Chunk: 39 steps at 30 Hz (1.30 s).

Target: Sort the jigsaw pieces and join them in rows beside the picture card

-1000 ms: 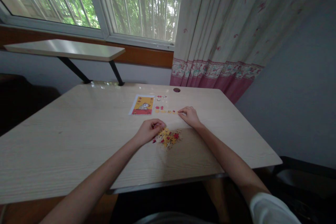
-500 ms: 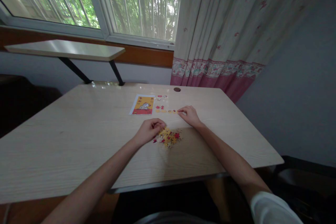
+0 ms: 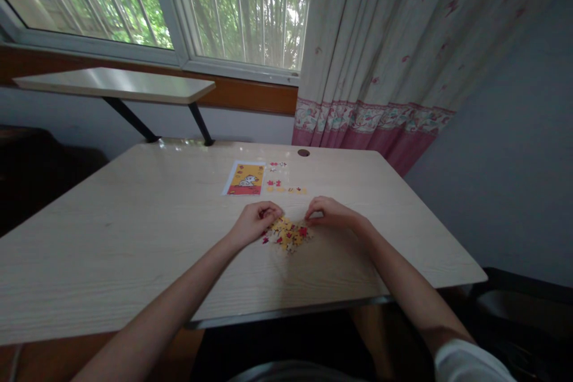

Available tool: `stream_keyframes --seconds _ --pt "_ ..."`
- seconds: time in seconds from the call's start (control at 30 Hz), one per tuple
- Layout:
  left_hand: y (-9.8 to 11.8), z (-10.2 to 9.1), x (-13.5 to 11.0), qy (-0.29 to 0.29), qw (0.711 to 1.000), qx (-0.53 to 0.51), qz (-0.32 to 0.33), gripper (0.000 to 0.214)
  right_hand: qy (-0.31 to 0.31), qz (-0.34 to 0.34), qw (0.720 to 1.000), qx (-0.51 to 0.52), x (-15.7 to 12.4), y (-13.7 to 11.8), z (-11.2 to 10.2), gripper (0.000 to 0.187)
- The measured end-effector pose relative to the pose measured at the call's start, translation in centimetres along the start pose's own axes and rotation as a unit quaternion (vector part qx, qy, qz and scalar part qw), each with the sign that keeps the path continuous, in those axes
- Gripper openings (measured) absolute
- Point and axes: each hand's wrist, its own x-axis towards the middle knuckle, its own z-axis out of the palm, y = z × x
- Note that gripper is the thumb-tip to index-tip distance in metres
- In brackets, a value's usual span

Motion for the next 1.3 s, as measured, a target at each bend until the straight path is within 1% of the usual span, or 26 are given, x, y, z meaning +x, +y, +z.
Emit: stream_keyframes --seconds 0.1,0.17,0.23,0.33,0.4,0.47,0.53,0.6,0.7,0.83,0.93,1.1,1.17,1.3 --pt "-0.1 0.0 0.0 -0.007 1.0 -0.014 -0.003 0.025 0.022 0.038 0.999 0.003 0.2 -0.2 0.0 0.007" --pt "-0.2 0.1 0.1 -0.015 1.0 -0.021 0.0 0.026 0.053 0.062 0.997 0.017 0.4 -0.6 0.3 0.006" --pt "-0.4 0.1 0.1 -0.025 0.999 -0.024 0.005 0.026 0.092 0.06 0.993 0.037 0.8 -1.0 0.7 0.01" --pt "-0.7 0.2 0.1 -0.032 0.999 -0.017 0.006 0.025 0.154 0.019 0.987 0.035 1.4 -1.7 1.7 0.016" --pt "-0.7 0.3 0.1 -0.034 0.999 -0.012 0.005 0.027 0.193 -0.021 0.981 0.003 1.8 -2.0 2.3 0.017" --pt "-0.6 0.3 0.0 -0.037 0.999 -0.012 0.008 0.03 0.216 -0.063 0.974 -0.031 2.0 -2.3 2.7 0.016" --pt "-0.4 0.4 0.0 -0.041 0.999 -0.017 0.011 0.032 0.223 -0.098 0.968 -0.057 2.1 -2.5 2.9 0.013" --pt "-0.2 0.4 0.0 -0.045 0.999 -0.02 0.01 0.032 0.22 -0.119 0.966 -0.072 2.2 -2.7 3.0 0.013" --pt "0.0 0.5 -0.1 -0.055 0.998 -0.026 0.004 0.034 0.223 -0.13 0.963 -0.081 2.2 -3.1 3.0 0.015" --pt "-0.3 0.6 0.0 -0.083 0.996 -0.036 -0.002 0.037 0.242 -0.148 0.955 -0.086 2.3 -3.4 3.1 0.016" --pt "-0.6 0.6 0.1 -0.085 0.994 -0.064 0.009 0.034 0.243 -0.142 0.955 -0.09 2.4 -3.6 3.2 0.018" --pt "-1.0 0.5 0.4 -0.075 0.989 -0.131 0.003 0.03 0.24 -0.133 0.957 -0.089 2.3 -3.5 3.4 0.017" --pt "-1.1 0.4 0.5 -0.067 0.986 -0.153 0.003 0.029 0.243 -0.129 0.957 -0.096 2.3 -3.4 3.6 0.02" --pt "-0.9 0.4 0.6 -0.056 0.983 -0.176 -0.016 0.029 0.26 -0.116 0.952 -0.112 2.3 -3.3 3.9 0.022"
